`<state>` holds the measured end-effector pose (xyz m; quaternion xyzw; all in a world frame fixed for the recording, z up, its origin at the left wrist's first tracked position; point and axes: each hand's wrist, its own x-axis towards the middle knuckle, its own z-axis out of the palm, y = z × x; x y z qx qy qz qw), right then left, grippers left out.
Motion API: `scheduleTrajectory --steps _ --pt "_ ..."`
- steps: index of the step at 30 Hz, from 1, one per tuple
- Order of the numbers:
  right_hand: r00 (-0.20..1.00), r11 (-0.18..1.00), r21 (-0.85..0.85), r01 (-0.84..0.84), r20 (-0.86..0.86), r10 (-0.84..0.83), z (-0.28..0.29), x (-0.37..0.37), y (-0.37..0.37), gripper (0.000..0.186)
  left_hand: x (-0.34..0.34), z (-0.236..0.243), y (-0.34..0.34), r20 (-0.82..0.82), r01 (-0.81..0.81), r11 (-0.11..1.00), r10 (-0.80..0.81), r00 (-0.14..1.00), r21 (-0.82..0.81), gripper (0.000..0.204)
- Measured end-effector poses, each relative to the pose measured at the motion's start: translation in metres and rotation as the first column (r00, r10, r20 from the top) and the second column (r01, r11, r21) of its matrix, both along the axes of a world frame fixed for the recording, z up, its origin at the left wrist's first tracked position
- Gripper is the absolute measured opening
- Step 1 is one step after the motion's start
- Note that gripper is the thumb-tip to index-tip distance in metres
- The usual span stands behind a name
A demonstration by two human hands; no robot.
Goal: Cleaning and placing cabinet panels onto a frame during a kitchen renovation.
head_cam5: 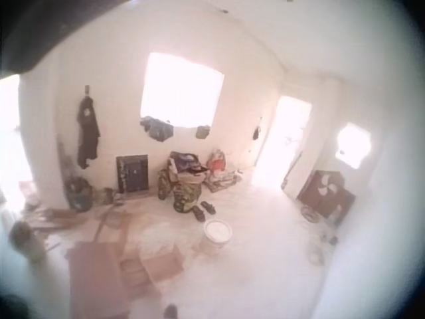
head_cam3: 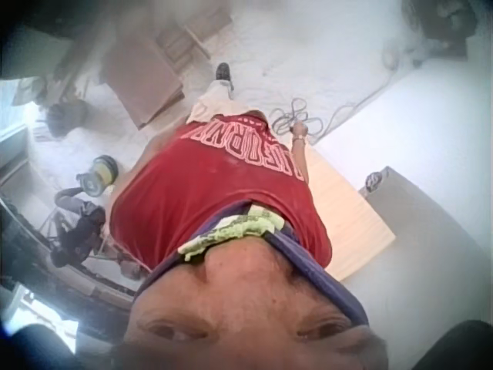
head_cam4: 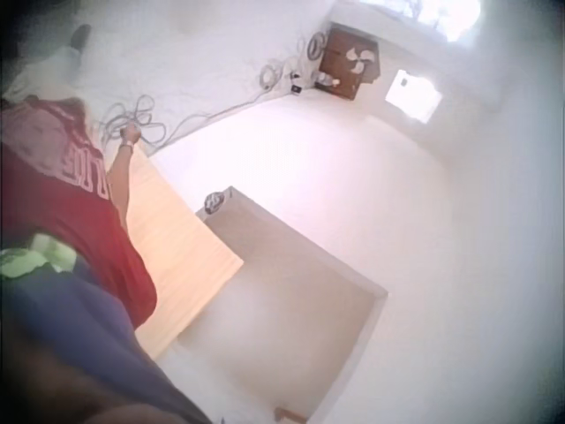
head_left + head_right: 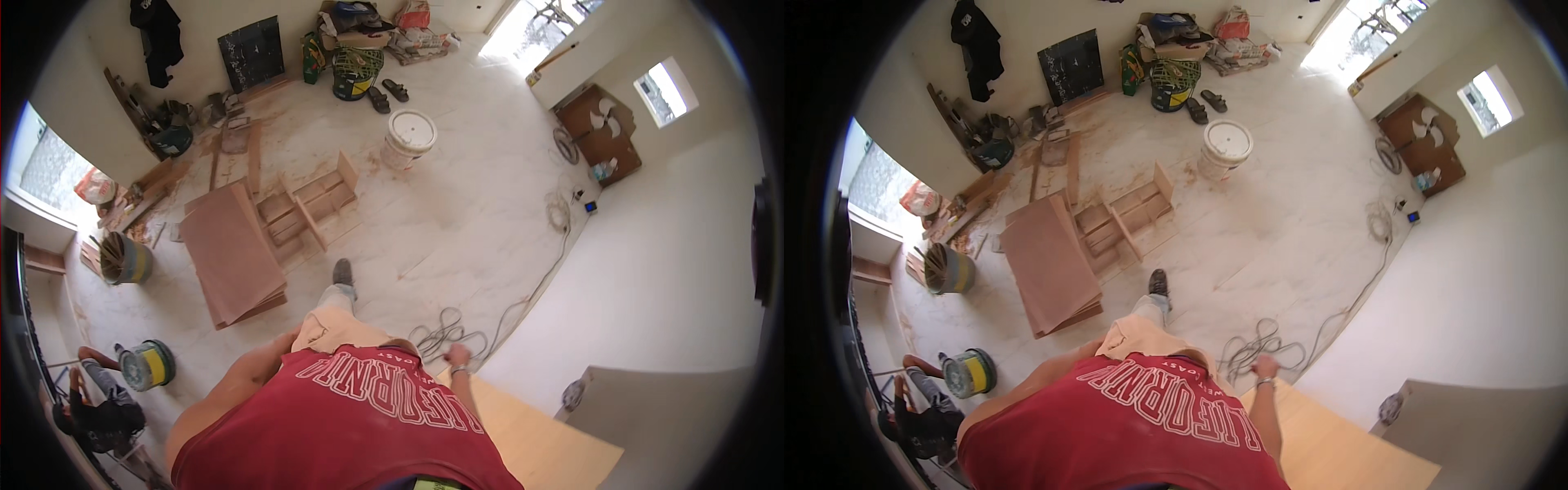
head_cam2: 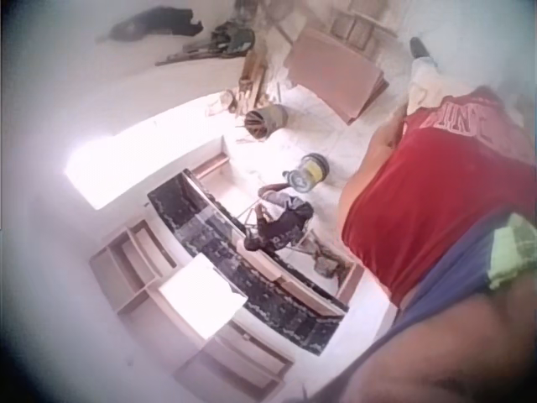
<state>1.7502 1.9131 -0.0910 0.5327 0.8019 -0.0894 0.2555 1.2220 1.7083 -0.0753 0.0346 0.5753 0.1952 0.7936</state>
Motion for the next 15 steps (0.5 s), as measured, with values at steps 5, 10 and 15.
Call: scheduleTrajectory --steps 5,10,15 --pt "0.898 0.941 -0.338 -0.014 -0.419 -0.137 -0.107 -0.016 0.027 0.025 -0.010 0.028 0.135 0.095 -0.030 1.000 0.030 0.995 0.002 0.055" --pt "0.781 0.904 -0.324 -0.278 -0.625 0.016 -0.042 -0.063 0.149 0.029 -0.026 0.035 0.226 -0.152 0.089 0.987 -0.068 0.986 0.133 0.058" --pt "0.745 0.750 -0.640 -0.165 -0.579 -0.330 0.031 -0.108 0.262 0.040 -0.051 0.096 0.283 -0.299 -0.180 0.896 0.317 0.900 0.406 0.059"
